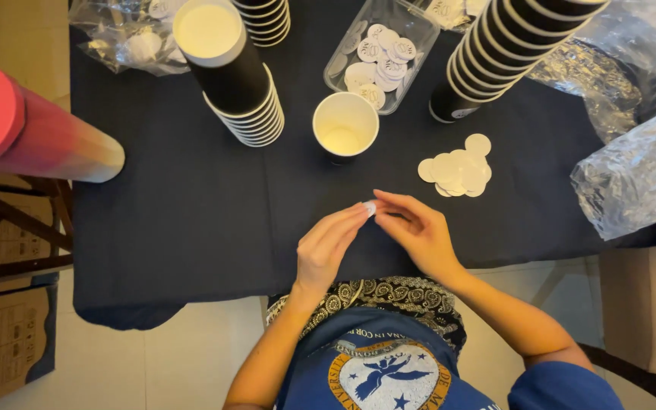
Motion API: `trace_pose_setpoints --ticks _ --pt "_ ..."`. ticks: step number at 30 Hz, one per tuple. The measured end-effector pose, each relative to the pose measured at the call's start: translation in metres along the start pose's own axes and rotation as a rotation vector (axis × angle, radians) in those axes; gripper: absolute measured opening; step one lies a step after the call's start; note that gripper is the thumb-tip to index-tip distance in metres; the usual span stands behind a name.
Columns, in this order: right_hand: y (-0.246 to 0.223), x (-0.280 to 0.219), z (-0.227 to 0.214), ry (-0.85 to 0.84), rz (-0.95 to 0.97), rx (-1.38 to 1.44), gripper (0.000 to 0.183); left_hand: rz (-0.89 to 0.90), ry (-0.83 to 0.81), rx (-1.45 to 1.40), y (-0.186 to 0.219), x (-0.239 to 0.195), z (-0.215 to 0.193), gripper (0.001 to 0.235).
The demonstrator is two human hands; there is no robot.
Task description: Applying round logo stickers to the sides of black and white paper coffee cups.
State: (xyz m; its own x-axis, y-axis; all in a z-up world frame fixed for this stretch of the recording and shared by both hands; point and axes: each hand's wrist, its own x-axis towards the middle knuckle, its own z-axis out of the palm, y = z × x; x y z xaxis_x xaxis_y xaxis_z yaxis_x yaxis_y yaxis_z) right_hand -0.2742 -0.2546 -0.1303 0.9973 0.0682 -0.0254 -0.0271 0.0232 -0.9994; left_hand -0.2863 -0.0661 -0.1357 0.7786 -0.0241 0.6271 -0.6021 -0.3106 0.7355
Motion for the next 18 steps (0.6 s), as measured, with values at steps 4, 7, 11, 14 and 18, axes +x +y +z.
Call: trace_pose_setpoints --ticks 4,7,11,14,18 --pt "-0.012 -0.01 0.008 0.011 -0.218 -0.142 0.041 -0.115 0.109 0.017 0.014 0.001 0.007 0.021" --pt "-0.013 -0.012 0.016 0.16 -0.318 -0.167 0.039 -0.271 0.186 -0.035 0.02 -0.001 0.011 0.02" --pt "-0.018 -0.014 0.025 0.288 -0.437 -0.256 0.025 -0.377 0.17 -0.209 0.032 0.002 0.01 0.018" --pt "-0.02 -0.013 0.029 0.316 -0.467 -0.308 0.021 -0.443 0.148 -0.348 0.031 0.003 0.01 0.018" --pt "-0.019 -0.017 0.032 0.259 -0.481 -0.261 0.028 -0.585 0.144 -0.574 0.011 -0.01 0.011 0.019"
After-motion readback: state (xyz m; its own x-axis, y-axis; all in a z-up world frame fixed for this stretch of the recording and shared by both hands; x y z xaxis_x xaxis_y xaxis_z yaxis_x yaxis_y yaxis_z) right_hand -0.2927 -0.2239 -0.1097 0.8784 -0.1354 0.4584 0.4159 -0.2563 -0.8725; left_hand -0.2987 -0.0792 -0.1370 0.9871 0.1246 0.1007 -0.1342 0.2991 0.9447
